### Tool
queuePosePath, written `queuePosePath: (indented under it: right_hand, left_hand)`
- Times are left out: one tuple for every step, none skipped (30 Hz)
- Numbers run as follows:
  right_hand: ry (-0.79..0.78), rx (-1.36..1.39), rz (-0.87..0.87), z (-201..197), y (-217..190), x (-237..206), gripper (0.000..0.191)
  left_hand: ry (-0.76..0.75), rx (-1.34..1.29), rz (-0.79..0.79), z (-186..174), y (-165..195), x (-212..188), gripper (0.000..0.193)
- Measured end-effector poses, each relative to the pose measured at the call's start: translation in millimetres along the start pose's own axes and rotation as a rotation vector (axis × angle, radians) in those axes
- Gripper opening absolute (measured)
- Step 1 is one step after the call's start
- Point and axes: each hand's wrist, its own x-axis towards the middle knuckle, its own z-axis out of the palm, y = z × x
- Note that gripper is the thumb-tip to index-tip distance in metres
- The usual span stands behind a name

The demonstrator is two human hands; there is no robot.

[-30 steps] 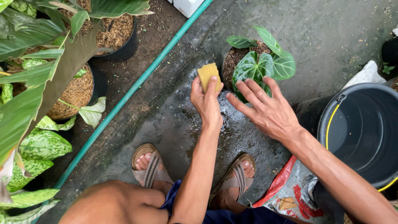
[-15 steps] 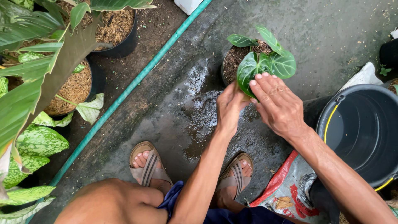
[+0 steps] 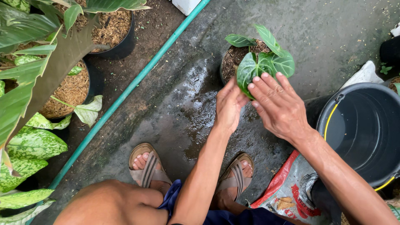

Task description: The person wipes the leaves of a potted plant using a wet sponge. They repeatedly dip the sponge into a bucket of water and gently clean each leaf surface.

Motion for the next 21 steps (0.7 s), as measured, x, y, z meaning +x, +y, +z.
queuePosePath:
  right_hand:
    - [-0.013,-0.027,-0.036,1,-1,0,0.041]
    - [-0.027,-0.054,-0.072,0,0,1,0.041]
    - [-0.03,-0.064,-0.066,0,0,2,0.041]
    - [-0.033,-0.073,-0.062,-2,0,3,0.04]
    - [-0.033,-0.083,-0.058,-4,1,5,0.04]
    - [-0.017,-0.034,-0.041,-5,2,7,0.047]
    - [-0.002,0.016,-0.02,-6,2,9,0.054]
    - [0.012,0.066,0.002,-6,2,11,0.062]
    - [-0.006,0.059,0.034,-6,1,13,0.071]
    - [-0.024,0.052,0.065,-4,1,16,0.081]
    - [-0.041,0.047,0.095,-2,0,18,0.091]
    - [-0.085,0.01,0.101,0,-1,20,0.093]
    - [-0.128,-0.028,0.106,3,-2,21,0.095]
    - [-0.172,-0.066,0.11,5,-1,21,0.097]
    - [-0.176,-0.061,0.125,7,-1,21,0.095]
    - [-0.182,-0.055,0.138,9,0,20,0.093]
    - [-0.189,-0.047,0.15,10,1,18,0.092]
    - [-0.184,-0.058,0.121,11,2,17,0.088]
    - [-0.178,-0.069,0.093,11,3,15,0.084]
    - [-0.171,-0.081,0.065,11,4,14,0.081]
    - [-0.172,-0.073,0.038,10,6,14,0.078]
  left_hand:
    - [0.027,-0.053,0.014,2,1,4,0.045]
    - [0.053,-0.107,0.027,3,2,7,0.048]
    - [0.059,-0.147,0.013,3,4,8,0.048]
    - [0.065,-0.186,0.0,2,7,9,0.049]
    - [0.071,-0.225,-0.011,0,10,11,0.05]
    - [0.062,-0.205,-0.001,1,11,13,0.05]
    - [0.054,-0.185,0.005,1,12,14,0.051]
    - [0.047,-0.165,0.009,2,12,15,0.052]
    - [0.042,-0.17,-0.004,3,12,15,0.052]
    - [0.036,-0.173,-0.014,4,13,15,0.052]
    - [0.032,-0.176,-0.024,4,14,15,0.053]
    - [0.039,-0.152,-0.039,5,16,15,0.052]
    - [0.044,-0.129,-0.053,5,17,16,0.052]
    - [0.051,-0.107,-0.066,5,18,17,0.051]
    - [0.044,-0.099,-0.074,6,19,18,0.051]
    - [0.039,-0.092,-0.081,5,19,20,0.051]
    - [0.036,-0.085,-0.088,5,20,21,0.051]
    - [0.021,-0.087,-0.065,3,20,23,0.051]
    - [0.005,-0.089,-0.044,2,20,26,0.052]
    - [-0.013,-0.091,-0.022,1,19,29,0.052]
    - [-0.003,-0.095,-0.015,0,20,32,0.052]
